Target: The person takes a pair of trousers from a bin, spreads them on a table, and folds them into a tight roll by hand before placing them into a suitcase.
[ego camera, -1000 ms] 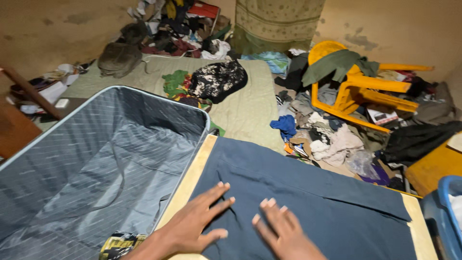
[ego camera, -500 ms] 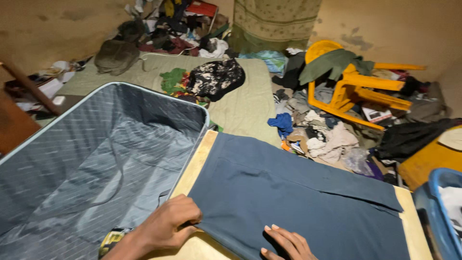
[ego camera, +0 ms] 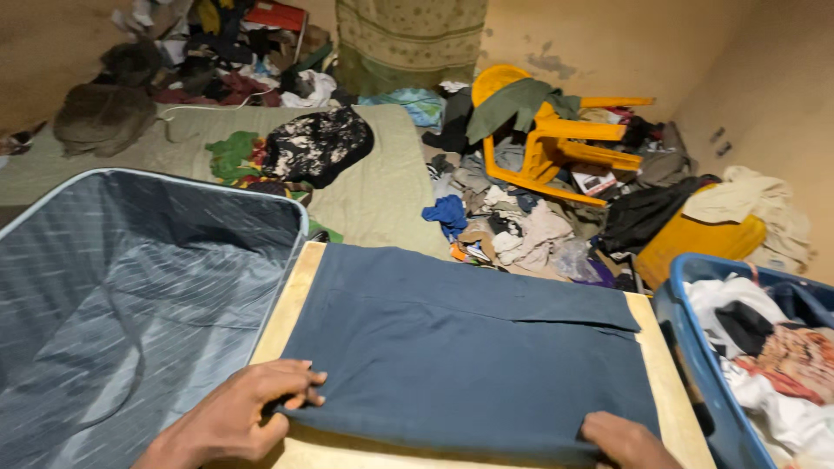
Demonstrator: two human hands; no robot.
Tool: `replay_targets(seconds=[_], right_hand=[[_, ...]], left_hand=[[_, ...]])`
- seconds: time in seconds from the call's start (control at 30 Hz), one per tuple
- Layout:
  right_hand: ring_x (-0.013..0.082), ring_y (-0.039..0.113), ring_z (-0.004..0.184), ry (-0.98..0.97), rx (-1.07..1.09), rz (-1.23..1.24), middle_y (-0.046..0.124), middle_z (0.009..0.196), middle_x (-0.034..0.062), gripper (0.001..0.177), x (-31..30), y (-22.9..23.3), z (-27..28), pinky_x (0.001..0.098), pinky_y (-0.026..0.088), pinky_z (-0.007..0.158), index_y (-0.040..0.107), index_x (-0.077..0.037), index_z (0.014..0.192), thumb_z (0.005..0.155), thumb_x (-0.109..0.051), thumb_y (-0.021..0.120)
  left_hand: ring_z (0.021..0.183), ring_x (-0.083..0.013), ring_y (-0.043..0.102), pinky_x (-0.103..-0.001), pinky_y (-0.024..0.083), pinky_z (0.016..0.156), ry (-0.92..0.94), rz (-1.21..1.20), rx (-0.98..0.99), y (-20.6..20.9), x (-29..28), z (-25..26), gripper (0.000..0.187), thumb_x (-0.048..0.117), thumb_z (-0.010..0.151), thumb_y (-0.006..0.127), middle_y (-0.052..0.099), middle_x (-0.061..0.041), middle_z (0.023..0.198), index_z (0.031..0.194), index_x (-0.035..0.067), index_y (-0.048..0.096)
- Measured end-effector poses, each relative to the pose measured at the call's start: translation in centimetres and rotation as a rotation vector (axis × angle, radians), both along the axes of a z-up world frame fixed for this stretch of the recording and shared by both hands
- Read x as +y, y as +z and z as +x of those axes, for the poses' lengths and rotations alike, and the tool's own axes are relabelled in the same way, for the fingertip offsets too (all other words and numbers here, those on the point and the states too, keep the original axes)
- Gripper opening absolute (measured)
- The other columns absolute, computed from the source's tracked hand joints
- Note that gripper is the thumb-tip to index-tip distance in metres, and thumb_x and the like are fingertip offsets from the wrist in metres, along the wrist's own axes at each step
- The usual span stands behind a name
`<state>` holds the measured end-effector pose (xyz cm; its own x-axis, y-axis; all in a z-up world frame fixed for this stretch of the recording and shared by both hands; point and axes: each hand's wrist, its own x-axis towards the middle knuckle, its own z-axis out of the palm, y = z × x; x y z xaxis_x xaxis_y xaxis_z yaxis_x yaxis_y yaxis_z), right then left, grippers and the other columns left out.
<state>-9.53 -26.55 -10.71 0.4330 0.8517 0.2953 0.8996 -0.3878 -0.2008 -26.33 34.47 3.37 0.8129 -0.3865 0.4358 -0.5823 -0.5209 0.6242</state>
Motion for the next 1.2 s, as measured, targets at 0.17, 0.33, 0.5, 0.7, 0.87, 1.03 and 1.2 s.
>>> replay_targets(seconds=[0.17,0.33,0.5,0.7,0.87,1.03,1.2], right_hand=[[0.0298,0.062,0.097,-0.281,0.665,-0.366,0.064,0.099,0.0132,0.022,-0.8,5.3,0.4,0.0356,0.055,0.089,0.068,-0.003,0.099,0.078,-0.010,0.071],[0.0304,0.064,0.097,-0.214,0.543,-0.020,0.069,0.101,0.0117,0.024,-0.9,7.4,1.2,0.0400,0.051,0.084,0.074,-0.007,0.107,0.084,-0.009,0.066],[0.0383,0.068,0.089,-0.652,0.354,-0.262,0.072,0.085,0.0200,0.017,3.6,12.8,4.0,0.0434,0.055,0.081,0.064,-0.005,0.094,0.082,-0.015,0.058],[0.0414,0.067,0.094,-0.751,0.107,-0.308,0.072,0.094,0.0199,0.018,8.2,14.1,4.5,0.0517,0.051,0.086,0.064,-0.006,0.093,0.083,-0.020,0.059],[0.0410,0.068,0.089,-0.813,0.092,-0.265,0.072,0.089,0.0186,0.021,9.5,12.8,4.5,0.0521,0.052,0.083,0.059,-0.007,0.099,0.083,-0.021,0.060],[0.0365,0.067,0.090,-0.871,-0.017,-0.143,0.069,0.088,0.0150,0.021,9.6,12.5,3.8,0.0490,0.053,0.082,0.057,-0.006,0.097,0.087,-0.023,0.063],[0.0329,0.059,0.105,-0.648,-0.277,-0.022,0.063,0.105,0.0130,0.027,12.6,13.0,2.1,0.0477,0.042,0.097,0.065,-0.008,0.100,0.078,-0.023,0.072]], left_hand=[[0.075,-0.0215,0.055,-0.037,0.046,0.071,0.210,0.142,0.589,-0.5,1.4,2.2,0.016,0.009,0.078,0.064,0.054,-0.007,0.072,0.093,0.008,0.057],[0.072,-0.0159,0.047,-0.031,0.042,0.071,0.239,-0.104,0.827,-0.8,2.2,5.2,0.012,0.011,0.086,0.063,0.050,-0.004,0.072,0.097,0.008,0.060],[0.070,-0.0187,0.057,-0.033,0.049,0.068,0.331,-0.041,0.577,0.9,1.7,8.0,0.022,0.008,0.077,0.065,0.067,-0.006,0.076,0.099,0.007,0.067],[0.083,-0.0366,0.066,-0.045,0.052,0.078,0.494,0.318,0.173,1.3,-0.7,10.1,0.028,0.002,0.072,0.061,0.072,-0.019,0.086,0.098,0.006,0.070],[0.095,-0.0368,0.064,-0.048,0.049,0.086,0.457,0.475,0.021,-0.9,-2.1,11.1,0.023,-0.001,0.074,0.060,0.069,-0.016,0.091,0.096,0.005,0.065],[0.105,-0.0375,0.056,-0.048,0.044,0.091,0.447,0.578,-0.012,-0.1,-3.7,10.2,0.043,0.001,0.066,0.066,0.061,-0.017,0.111,0.109,0.005,0.063],[0.121,-0.0385,0.056,-0.045,0.042,0.106,0.167,0.295,-0.179,0.1,-7.1,8.7,0.047,0.010,0.071,0.069,0.060,-0.020,0.128,0.117,0.001,0.062]])
